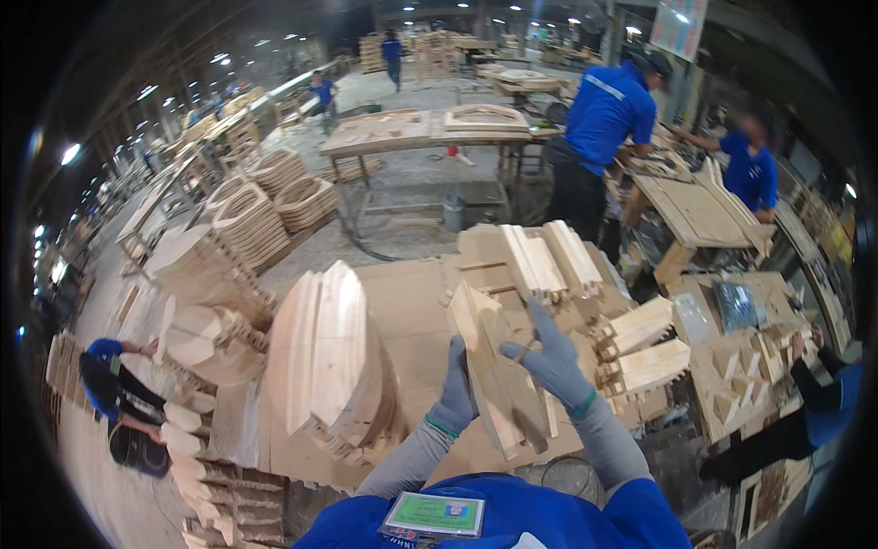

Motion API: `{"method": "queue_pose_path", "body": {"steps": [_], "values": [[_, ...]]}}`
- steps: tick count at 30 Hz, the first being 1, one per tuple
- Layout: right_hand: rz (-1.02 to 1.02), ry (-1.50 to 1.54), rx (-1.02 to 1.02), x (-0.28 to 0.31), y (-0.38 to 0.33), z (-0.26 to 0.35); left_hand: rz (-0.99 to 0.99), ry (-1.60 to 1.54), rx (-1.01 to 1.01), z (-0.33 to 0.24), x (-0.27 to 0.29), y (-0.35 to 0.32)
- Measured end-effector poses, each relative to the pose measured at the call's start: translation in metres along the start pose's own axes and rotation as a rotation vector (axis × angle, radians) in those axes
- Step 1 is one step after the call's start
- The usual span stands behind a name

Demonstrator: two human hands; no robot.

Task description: The person repeatedly picks up small wooden pieces, applies glue to specific areas using a brush, and places them on a workbench. The process is repeated for multiple pieces in a workshop setting.

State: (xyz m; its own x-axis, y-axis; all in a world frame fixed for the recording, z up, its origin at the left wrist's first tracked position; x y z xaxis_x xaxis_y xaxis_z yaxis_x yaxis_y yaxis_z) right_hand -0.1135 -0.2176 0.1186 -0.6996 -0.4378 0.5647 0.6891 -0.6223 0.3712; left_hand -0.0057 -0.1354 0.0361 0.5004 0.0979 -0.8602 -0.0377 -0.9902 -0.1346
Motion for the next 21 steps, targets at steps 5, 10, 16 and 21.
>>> {"method": "queue_pose_path", "body": {"steps": [5, 10, 16, 21], "values": [[0.156, 0.115, -0.108, -0.032, -0.042, 0.021, 0.02, -0.165, -0.138, -0.021, 0.037, -0.044], [0.073, 0.326, -0.072, -0.064, -0.069, 0.018, -0.081, -0.19, -0.158, -0.029, 0.043, -0.066], [0.069, 0.683, -0.203, -0.087, -0.069, 0.026, -0.117, -0.153, -0.174, -0.034, 0.046, -0.086], [0.022, -0.037, 0.303, -0.074, -0.071, 0.058, -0.278, -0.117, -0.172, -0.032, 0.053, -0.09]]}}
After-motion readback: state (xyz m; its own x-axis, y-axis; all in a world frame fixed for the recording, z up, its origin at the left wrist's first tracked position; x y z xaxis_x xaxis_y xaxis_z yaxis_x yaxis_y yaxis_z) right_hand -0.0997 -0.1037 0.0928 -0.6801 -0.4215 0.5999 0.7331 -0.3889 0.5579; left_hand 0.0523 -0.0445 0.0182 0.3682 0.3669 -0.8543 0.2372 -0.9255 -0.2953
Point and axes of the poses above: each hand's wrist, its own y-axis towards the middle knuckle, its own x-axis out of the back of the hand, z = x × y, the point moved 5 cm from there along y, towards the middle knuckle, and after that the axes turned 14 degrees about x, right-handed, at the moved point
